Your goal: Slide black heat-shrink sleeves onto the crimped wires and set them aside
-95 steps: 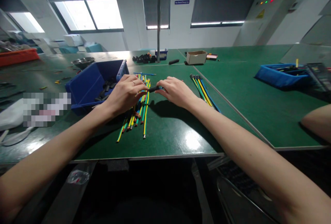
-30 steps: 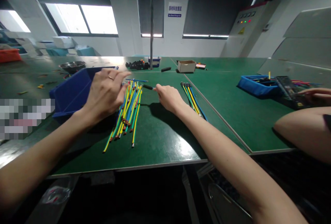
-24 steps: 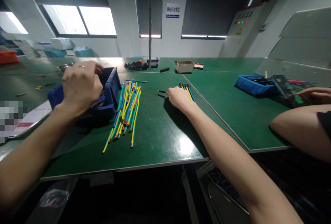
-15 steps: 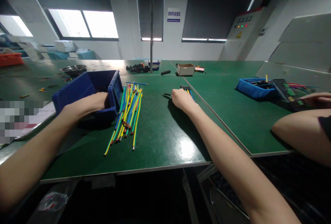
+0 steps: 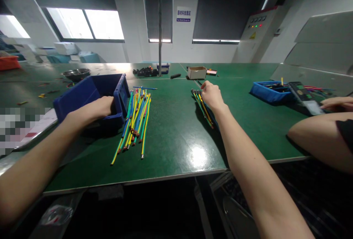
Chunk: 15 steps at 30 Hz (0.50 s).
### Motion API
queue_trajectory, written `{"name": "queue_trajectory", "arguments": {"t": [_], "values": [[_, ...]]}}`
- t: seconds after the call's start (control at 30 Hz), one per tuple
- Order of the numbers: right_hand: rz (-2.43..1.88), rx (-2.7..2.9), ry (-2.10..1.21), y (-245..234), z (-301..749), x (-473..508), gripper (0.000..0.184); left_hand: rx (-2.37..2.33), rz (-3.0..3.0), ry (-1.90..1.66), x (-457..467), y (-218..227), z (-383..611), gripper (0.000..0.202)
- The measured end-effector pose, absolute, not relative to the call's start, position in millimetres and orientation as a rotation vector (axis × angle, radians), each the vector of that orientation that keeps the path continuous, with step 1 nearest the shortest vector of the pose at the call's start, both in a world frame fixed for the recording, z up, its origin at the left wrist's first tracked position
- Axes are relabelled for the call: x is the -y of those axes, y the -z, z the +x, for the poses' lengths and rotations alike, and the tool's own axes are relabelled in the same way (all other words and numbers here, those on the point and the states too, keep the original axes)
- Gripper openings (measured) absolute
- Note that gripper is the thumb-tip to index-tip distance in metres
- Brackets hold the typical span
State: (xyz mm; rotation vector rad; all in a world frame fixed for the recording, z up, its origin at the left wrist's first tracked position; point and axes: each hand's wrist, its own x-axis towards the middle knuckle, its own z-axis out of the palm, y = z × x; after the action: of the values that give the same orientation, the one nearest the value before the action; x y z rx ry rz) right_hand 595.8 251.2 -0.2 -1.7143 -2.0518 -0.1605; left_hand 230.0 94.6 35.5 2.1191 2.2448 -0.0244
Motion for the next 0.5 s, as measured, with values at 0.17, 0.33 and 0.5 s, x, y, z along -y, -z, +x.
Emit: {"name": "queue_trajectory", "arguments": {"t": [0.17, 0.33, 0.5], "values": [[-1.745, 2.064, 0.148, 13, 597, -261, 0.043, -2.277, 2.121, 0.090, -96, -36, 231, 0.017], [-1.768, 2.138, 0.123, 19, 598, -267, 0.049, -2.282, 2.093, 0.069, -94, -36, 230, 0.019], [-1.810, 2.274, 0.080, 22, 596, -267, 0.049, -2.350, 2.112, 0.128, -92, -34, 226, 0.024]]}}
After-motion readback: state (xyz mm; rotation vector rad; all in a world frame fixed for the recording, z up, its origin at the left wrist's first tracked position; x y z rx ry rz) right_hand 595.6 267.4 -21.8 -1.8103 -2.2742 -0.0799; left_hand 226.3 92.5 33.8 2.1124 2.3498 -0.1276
